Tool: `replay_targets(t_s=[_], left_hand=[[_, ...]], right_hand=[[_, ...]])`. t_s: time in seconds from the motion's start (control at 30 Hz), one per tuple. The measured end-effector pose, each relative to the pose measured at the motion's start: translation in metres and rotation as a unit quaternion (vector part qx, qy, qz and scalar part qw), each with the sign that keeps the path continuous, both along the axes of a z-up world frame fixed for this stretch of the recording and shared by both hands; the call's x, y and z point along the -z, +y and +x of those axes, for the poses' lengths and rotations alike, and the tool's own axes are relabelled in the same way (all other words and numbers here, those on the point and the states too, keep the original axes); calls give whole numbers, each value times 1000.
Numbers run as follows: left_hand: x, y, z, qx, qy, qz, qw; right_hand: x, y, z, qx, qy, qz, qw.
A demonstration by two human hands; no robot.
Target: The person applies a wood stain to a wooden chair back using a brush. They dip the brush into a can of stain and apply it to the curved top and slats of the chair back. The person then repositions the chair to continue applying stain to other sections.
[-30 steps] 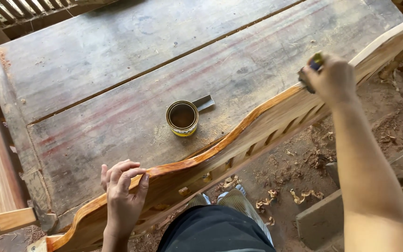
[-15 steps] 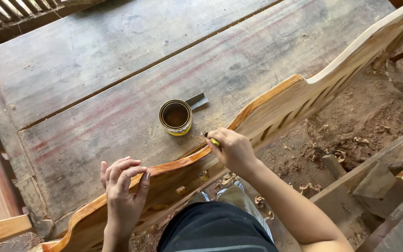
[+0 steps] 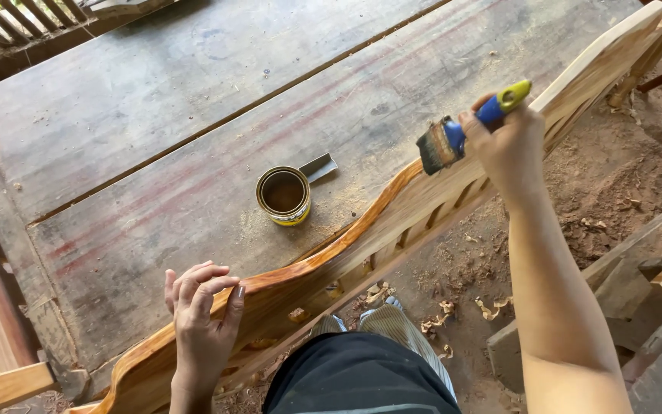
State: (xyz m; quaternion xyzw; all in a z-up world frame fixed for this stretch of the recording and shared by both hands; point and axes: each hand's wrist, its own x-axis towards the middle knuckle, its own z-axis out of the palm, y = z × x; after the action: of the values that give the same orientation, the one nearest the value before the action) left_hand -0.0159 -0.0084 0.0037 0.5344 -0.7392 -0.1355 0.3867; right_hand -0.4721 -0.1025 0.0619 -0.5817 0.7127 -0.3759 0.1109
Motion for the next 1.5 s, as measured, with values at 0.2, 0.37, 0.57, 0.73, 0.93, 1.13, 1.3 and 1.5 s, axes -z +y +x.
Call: replay_targets(t_s=[0.2, 0.37, 0.57, 0.73, 0.93, 1.13, 1.3, 1.5], left_hand=[[-3, -3, -14, 6, -10, -1, 1000], [-4, 1, -29, -11, -15, -5, 1000], [1, 5, -77, -51, -44, -10, 998], [-9, 11, -154, -73, -45, -6, 996], [-25, 22, -240, -88, -64, 12, 994], [-25, 38, -298, -86, -75, 32, 993], [-24, 44, -329, -64, -77, 45, 994], [-14, 57, -331, -60, -109, 84, 989]], right_hand=[[13, -26, -20, -36, -83, -43, 995], [25, -33, -67, -34, -176, -20, 984], [44, -43, -152, 26, -329, -19, 944], [115, -54, -244, 44, -468, 14, 882], [158, -64, -297, 70, -518, 86, 848], [125, -73, -317, -10, -389, 81, 918], [97, -83, -278, -13, -514, 100, 852], [137, -96, -278, -58, -508, 109, 852]])
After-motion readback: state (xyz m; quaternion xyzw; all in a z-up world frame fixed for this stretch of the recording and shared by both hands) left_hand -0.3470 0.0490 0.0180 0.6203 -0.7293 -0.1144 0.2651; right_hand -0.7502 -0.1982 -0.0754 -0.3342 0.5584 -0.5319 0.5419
